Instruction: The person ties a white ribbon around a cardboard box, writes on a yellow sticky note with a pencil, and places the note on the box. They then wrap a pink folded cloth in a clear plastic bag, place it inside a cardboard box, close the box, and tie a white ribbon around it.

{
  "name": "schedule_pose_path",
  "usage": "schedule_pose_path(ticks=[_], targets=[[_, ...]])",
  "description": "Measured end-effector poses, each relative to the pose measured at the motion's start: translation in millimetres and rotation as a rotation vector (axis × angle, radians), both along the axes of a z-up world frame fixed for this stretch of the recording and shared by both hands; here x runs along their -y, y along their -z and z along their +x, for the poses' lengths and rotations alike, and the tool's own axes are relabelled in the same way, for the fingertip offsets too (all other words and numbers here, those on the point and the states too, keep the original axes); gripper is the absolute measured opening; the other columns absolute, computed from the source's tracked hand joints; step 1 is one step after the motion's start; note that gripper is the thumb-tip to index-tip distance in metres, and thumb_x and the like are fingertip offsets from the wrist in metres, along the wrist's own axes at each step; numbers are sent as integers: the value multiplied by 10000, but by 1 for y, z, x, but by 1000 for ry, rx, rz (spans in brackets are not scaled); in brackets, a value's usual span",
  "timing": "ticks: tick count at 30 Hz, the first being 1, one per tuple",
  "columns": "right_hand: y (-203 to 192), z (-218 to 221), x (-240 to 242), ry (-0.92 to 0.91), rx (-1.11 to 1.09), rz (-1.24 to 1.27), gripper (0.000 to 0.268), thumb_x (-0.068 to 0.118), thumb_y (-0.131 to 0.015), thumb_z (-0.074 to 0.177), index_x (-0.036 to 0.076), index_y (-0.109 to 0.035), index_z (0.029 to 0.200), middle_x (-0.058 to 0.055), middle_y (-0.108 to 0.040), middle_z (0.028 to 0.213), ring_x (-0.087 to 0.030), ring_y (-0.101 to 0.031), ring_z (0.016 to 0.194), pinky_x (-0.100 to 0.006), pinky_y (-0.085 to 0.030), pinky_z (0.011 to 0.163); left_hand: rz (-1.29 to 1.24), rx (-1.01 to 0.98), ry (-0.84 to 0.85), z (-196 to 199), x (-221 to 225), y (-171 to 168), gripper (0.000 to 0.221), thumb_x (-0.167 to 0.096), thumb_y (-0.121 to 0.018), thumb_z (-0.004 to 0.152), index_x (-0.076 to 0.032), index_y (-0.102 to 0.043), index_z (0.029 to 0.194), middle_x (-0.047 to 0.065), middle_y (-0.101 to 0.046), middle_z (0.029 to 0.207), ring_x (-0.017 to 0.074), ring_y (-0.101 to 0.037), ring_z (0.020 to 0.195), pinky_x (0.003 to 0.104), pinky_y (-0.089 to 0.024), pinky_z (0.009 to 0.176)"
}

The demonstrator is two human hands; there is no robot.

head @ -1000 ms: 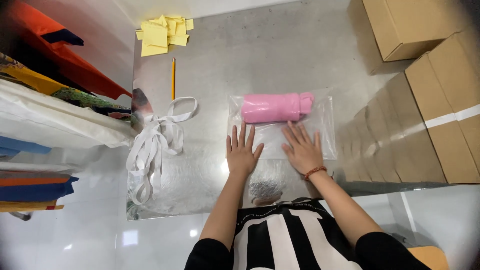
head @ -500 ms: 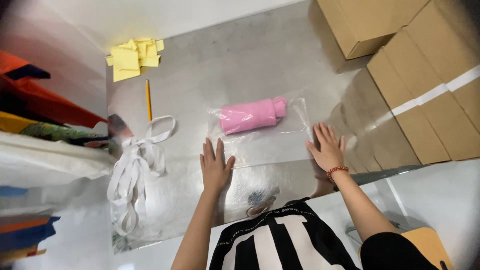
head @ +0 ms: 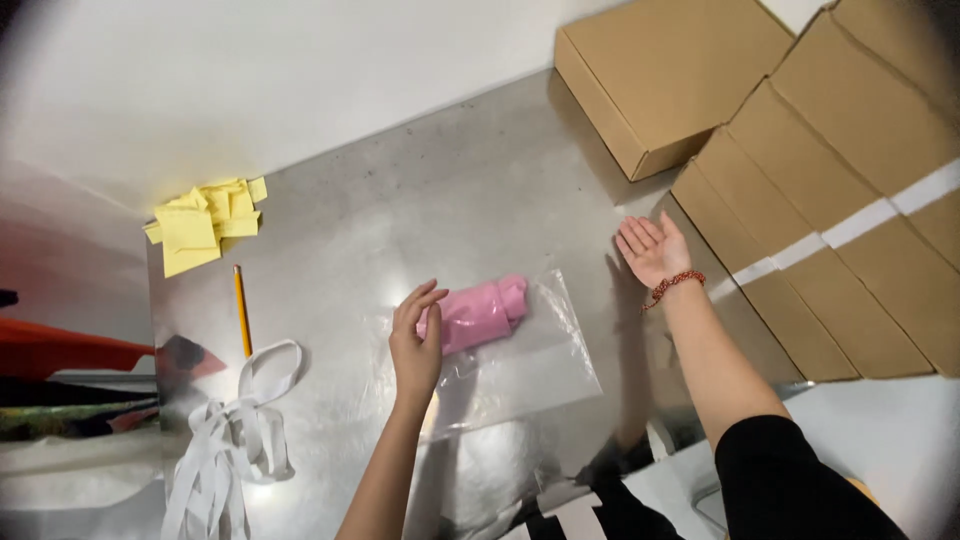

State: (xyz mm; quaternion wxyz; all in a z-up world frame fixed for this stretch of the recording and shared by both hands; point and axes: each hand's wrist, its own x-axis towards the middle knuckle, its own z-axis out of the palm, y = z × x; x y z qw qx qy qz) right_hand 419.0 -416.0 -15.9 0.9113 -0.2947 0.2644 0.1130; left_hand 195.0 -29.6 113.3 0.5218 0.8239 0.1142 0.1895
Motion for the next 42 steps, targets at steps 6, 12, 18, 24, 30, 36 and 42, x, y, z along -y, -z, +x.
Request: schedule_pose_path(ticks=[6, 12, 18, 24, 30, 36, 42], targets=[[22, 99, 6, -17, 7, -194, 961, 568, -697, 1073, 65, -132, 1665, -141, -245, 1737, -283, -260, 1624, -494, -317, 1332, -222, -149, -38, 59, -4, -8, 257, -143, -629, 1062, -259, -841, 1150, -47, -808, 1113, 141, -725, 1117, 337, -579, 928], [-57, 143, -22, 71, -434, -345, 1182, 794, -814, 647, 54, -472, 1503, -144, -518, 1412, -220, -565, 1331, -403, -559, 1111, -455, -342, -70, 90, -3, -25, 273, -175, -584, 1022, -129, -843, 1096, -9, -827, 1147, 148, -743, 1058, 264, -517, 882], [-76, 140, -36, 70, -395, -306, 1292, 595, -918, 702, 29, -252, 1653, -139, -406, 1624, -273, -724, 1220, -349, -714, 947, -456, -331, -36, 88, 4, -16, 276, -181, -578, 1012, -140, -831, 1114, 0, -836, 1143, 154, -749, 1026, 275, -534, 865], [-44, 76, -106, -240, -166, -198, 1055, 624, -888, 830, 3, -284, 1432, -165, -487, 1310, -278, -683, 1141, -298, -658, 969, -473, -269, 21, 71, 17, -17, 249, -136, -638, 1045, -137, -786, 1245, 94, -805, 1227, 228, -745, 1073, 347, -612, 864], [-106, -52, -218, -377, -183, 67, 948, 495, -895, 844, -31, -329, 1393, -205, -475, 1325, -364, -664, 1207, -369, -648, 1022, -729, -296, 54, 49, 23, -22, 834, -430, -682, 1036, -99, -265, 1678, 399, -229, 1671, 631, -323, 1496, 643, -434, 1166], [-119, -152, -276, -703, -55, -163, 1112, 713, -766, 876, -11, -280, 1566, -179, -515, 1413, -308, -622, 1275, -410, -549, 1030, -807, -286, -176, 39, 3, -29, 907, -480, -823, 923, -223, -377, 1669, 336, -404, 1590, 512, -488, 1447, 658, -495, 1065], [-127, -147, -247, -848, 119, -399, 1051, 731, -672, 937, -10, -319, 1595, -142, -548, 1567, -293, -635, 1336, -396, -577, 1010, -787, -201, -332, 23, -39, -3, 623, -322, -814, 908, -154, -631, 1479, 214, -728, 1306, 339, -762, 1150, 559, -618, 873]])
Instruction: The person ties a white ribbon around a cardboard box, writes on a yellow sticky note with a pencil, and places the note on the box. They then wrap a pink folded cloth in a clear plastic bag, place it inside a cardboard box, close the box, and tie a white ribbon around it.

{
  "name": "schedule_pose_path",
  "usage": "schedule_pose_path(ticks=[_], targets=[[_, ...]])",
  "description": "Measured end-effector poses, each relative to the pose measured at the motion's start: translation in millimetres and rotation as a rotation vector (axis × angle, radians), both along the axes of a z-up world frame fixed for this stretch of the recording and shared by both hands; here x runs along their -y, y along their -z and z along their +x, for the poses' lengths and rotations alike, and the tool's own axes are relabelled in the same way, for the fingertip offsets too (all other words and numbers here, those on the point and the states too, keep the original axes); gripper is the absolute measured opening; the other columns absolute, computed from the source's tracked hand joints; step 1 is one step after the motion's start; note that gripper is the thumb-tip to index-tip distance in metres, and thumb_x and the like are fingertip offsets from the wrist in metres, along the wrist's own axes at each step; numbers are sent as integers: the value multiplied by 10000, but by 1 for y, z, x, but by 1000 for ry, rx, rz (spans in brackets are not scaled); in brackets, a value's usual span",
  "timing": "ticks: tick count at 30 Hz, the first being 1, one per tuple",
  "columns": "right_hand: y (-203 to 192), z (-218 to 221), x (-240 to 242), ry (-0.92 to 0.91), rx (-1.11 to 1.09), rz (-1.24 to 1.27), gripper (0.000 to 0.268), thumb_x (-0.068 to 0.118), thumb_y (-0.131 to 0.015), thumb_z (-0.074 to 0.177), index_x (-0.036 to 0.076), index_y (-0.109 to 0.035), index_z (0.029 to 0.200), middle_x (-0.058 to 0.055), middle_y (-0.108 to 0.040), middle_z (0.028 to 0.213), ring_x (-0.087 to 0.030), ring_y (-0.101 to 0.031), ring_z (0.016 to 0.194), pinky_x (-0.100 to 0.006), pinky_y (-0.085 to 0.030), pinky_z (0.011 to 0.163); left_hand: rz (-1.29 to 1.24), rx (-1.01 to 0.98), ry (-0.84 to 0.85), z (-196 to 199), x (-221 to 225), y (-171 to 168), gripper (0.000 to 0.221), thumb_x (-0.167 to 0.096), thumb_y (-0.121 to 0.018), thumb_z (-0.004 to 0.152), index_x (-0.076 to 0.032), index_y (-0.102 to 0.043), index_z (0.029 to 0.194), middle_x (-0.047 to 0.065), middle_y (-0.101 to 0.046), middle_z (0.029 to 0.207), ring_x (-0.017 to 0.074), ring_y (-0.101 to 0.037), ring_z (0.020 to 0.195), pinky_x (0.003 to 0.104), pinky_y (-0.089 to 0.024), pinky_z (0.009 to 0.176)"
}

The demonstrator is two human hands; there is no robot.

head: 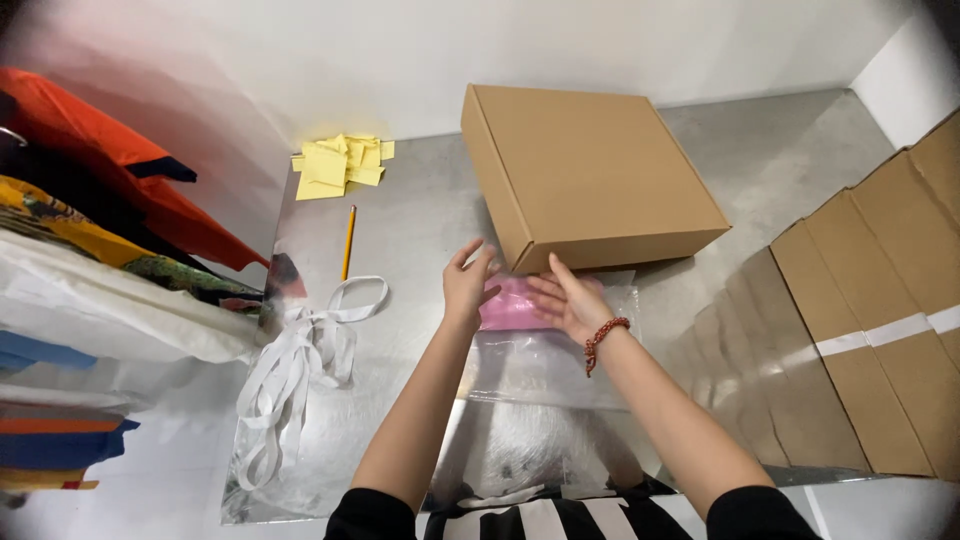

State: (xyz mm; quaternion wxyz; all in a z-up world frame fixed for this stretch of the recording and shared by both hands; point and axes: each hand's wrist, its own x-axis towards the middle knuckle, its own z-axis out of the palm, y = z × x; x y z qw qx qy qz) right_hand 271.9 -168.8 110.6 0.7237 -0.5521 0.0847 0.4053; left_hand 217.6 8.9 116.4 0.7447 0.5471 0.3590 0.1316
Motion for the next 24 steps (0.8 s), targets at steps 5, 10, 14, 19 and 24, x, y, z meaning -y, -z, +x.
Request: schedule_pose_path(ticks=[5, 10, 14, 19, 24], targets=[[12, 7, 20, 44, -143, 47, 866, 572, -673, 995, 12, -367, 1581, -131, -605, 1545, -319, -632, 1356, -456, -568, 1044, -61, 5, 135, 6, 15, -11, 867, -633, -741, 939, -133, -484, 1598, 298, -519, 1545, 457, -616, 1331, 602, -596, 923], [60, 51, 74, 184, -176, 114, 624, 469, -706, 996, 125, -535, 1488, -61, -621, 1535, -265, -641, 1344, -413, -571, 1034, 42, -15, 166, 25, 14, 24, 685, -519, -740, 967, -165, -579, 1530, 181, -557, 1555, 389, -540, 1434, 632, -545, 971], [95, 101, 138, 448, -253, 208, 545, 404, -659, 1047, 114, -480, 1472, -78, -593, 1535, -254, -652, 1337, -409, -593, 1101, -9, -63, 179, 25, 14, 34, 731, -477, -746, 950, -156, -525, 1569, 175, -506, 1599, 471, -477, 1464, 685, -485, 1053], [90, 119, 159, 481, -316, 174, 807, 475, -572, 1094, 86, -146, 1660, -142, -305, 1706, -315, -547, 1451, -469, -579, 1166, -34, -78, 195, 17, 19, 23, 734, -379, -689, 987, -110, -432, 1620, 234, -446, 1638, 503, -447, 1490, 661, -463, 1110], [79, 128, 138, 359, -238, 135, 897, 544, -611, 1072, 55, -144, 1660, -129, -395, 1641, -289, -587, 1401, -444, -580, 1140, -45, -98, 191, 11, 13, 24, 689, -363, -683, 995, -97, -474, 1595, 224, -477, 1616, 485, -459, 1486, 637, -449, 1124]])
